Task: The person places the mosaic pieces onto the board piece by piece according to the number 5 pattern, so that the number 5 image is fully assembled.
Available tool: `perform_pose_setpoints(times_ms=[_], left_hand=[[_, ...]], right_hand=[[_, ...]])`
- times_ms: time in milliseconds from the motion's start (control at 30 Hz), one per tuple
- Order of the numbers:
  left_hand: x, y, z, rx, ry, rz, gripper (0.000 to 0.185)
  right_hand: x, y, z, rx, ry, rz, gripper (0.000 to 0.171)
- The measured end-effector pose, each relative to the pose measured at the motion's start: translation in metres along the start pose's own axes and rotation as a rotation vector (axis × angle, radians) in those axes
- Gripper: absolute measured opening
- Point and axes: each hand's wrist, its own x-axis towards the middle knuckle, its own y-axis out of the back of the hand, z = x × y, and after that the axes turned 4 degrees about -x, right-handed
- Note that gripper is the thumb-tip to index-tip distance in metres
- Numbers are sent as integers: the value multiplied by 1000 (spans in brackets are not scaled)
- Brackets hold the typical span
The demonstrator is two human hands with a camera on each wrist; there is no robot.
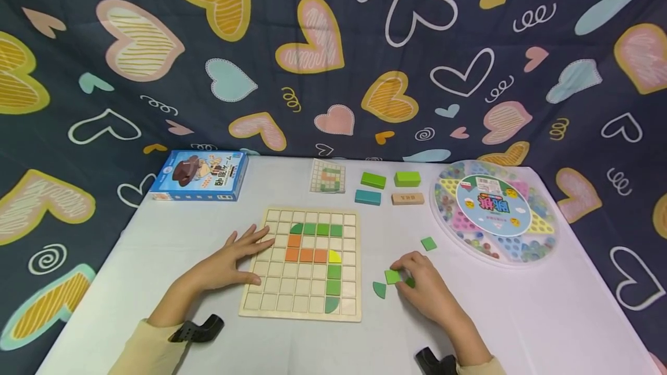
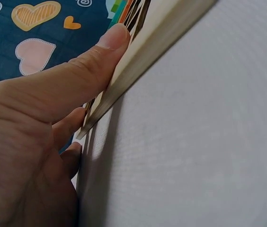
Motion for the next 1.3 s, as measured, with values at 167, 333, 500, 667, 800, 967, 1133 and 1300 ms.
perform_pose_setpoints(times_ms=[167, 333, 500, 667, 800, 967, 1133, 1300], left_hand=[[0, 0, 0, 1, -11, 7, 81], [0, 0, -1, 8, -22, 4, 81], [0, 1, 0, 18, -32, -1, 81], [3, 1, -1, 17, -29, 1, 82], [5, 1, -2, 21, -25, 7, 82], [5, 1, -1, 19, -26, 7, 82], [6, 1, -1, 25, -25, 3, 82], [5, 1, 0, 20, -22, 2, 82]], right_hand=[[0, -1, -4, 0, -10, 17, 27], [-1, -3, -16, 20, 22, 41, 30], [0, -7, -36, 72, 97, 35, 31], [2, -15, -60, 106, 172, -17, 29], [7, -24, -77, 116, 236, -75, 25], [13, -35, -92, 95, 285, -160, 24], [16, -43, -100, 43, 317, -187, 24], [16, -48, -103, 7, 354, -153, 24]])
